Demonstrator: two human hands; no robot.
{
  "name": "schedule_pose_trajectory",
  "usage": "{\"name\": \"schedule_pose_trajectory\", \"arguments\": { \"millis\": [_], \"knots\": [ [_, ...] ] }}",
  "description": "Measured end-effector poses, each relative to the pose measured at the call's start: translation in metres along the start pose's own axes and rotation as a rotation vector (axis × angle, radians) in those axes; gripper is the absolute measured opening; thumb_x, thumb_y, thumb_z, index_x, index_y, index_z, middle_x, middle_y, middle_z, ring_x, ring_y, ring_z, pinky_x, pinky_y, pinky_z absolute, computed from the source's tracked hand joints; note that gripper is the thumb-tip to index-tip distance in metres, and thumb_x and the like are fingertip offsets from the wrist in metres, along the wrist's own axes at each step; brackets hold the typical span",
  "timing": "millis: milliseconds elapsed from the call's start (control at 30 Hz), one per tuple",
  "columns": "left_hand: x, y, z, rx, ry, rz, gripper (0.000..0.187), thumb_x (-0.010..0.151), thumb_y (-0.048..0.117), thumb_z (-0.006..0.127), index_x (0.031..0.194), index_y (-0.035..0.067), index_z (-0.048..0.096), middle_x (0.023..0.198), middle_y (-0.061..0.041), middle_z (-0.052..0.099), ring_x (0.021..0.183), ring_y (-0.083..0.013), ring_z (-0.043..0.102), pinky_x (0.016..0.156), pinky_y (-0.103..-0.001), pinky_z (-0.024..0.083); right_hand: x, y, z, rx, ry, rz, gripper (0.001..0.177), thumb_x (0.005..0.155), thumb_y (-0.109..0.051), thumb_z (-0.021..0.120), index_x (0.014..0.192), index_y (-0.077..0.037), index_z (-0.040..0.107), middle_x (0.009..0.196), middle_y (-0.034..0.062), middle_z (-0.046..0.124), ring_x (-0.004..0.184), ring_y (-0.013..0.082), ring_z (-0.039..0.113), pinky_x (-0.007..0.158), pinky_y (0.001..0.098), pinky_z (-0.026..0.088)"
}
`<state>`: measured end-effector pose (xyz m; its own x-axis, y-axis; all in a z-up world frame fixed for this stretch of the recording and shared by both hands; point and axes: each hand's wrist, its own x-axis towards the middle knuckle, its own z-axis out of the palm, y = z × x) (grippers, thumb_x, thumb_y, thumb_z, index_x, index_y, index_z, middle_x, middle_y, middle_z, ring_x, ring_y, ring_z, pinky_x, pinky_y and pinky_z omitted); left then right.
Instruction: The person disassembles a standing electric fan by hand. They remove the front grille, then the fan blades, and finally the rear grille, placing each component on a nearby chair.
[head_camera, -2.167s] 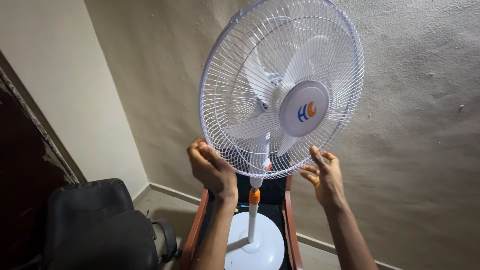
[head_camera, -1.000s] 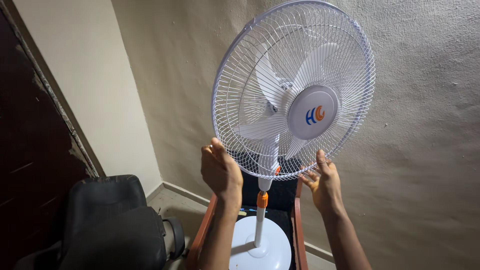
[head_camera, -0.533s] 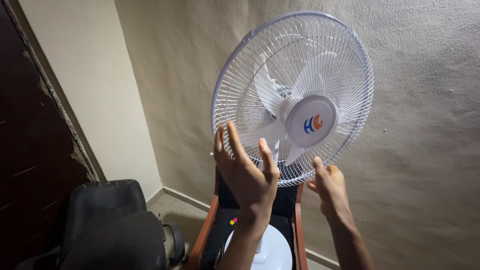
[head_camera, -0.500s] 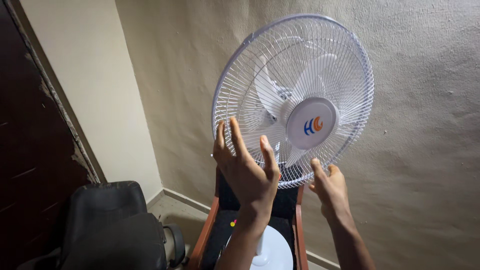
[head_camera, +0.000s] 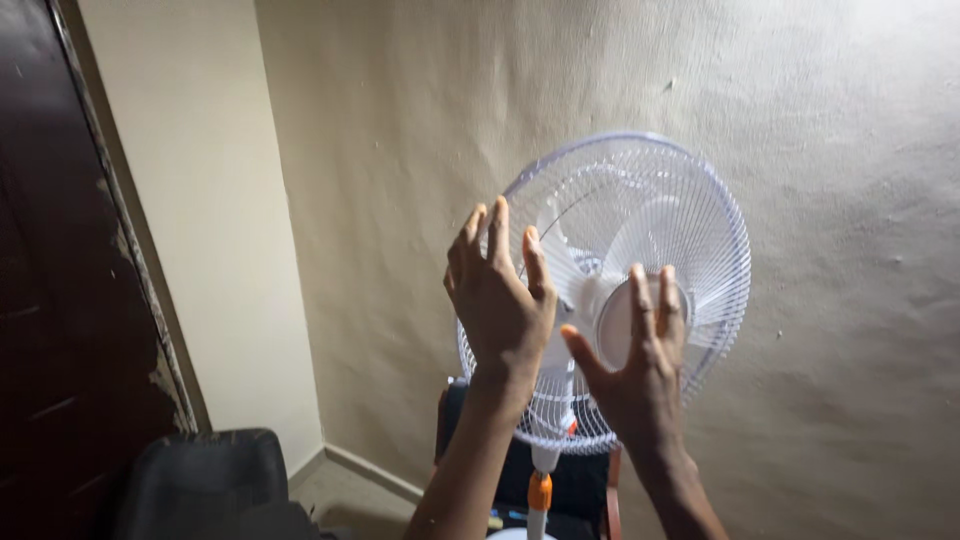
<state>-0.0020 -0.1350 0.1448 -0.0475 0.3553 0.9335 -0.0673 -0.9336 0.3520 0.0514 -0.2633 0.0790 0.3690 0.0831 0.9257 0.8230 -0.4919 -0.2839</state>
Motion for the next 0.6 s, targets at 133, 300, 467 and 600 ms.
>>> {"name": "schedule_pose_trajectory", "arguments": {
  "millis": [133, 300, 467, 600],
  "knots": [
    [0.006, 0.001, 0.009, 0.03, -0.043, -0.024, 0.042, 0.099, 0.029, 0.059, 0.134, 0.006, 0.062, 0.136, -0.018, 0.063, 0.13, -0.0322, 0.058, 0.106, -0.052, 0.042, 0.002, -0.001, 0.005, -0.036, 0.007, -0.038, 0.1, 0.072, -0.045, 0.085, 0.153, -0.004, 0.042, 0.161, 0.0344, 0.028, 0.149, 0.0516, 0.028, 0.118, 0.0645, 0.027],
    [0.023, -0.004, 0.027, 0.003, -0.056, 0.025, 0.043, 0.102, 0.027, 0.058, 0.138, 0.004, 0.06, 0.133, -0.019, 0.063, 0.126, -0.0328, 0.06, 0.106, -0.052, 0.044, 0.004, 0.0, 0.014, -0.101, 0.003, -0.017, 0.105, 0.069, -0.054, 0.083, 0.152, -0.005, 0.041, 0.159, 0.0345, 0.026, 0.149, 0.0536, 0.022, 0.116, 0.0676, 0.023],
    [0.051, -0.008, 0.037, -0.069, -0.169, -0.04, 0.033, 0.099, 0.028, 0.061, 0.124, 0.01, 0.071, 0.111, -0.011, 0.07, 0.111, -0.029, 0.064, 0.09, -0.049, 0.051, 0.017, 0.002, 0.021, -0.148, 0.05, -0.099, 0.105, 0.074, -0.066, 0.074, 0.155, -0.009, 0.038, 0.164, 0.0328, 0.019, 0.151, 0.0522, 0.019, 0.115, 0.0735, 0.019],
    [0.067, -0.017, 0.044, -0.147, -0.063, 0.082, 0.024, 0.093, 0.028, 0.075, 0.107, 0.009, 0.078, 0.094, -0.007, 0.071, 0.091, -0.0243, 0.067, 0.082, -0.039, 0.057, 0.036, 0.008, 0.028, -0.18, 0.018, -0.101, 0.099, 0.08, -0.068, 0.067, 0.158, -0.014, 0.039, 0.168, 0.0293, 0.018, 0.153, 0.049, 0.019, 0.108, 0.0751, 0.02]
  ]
}}
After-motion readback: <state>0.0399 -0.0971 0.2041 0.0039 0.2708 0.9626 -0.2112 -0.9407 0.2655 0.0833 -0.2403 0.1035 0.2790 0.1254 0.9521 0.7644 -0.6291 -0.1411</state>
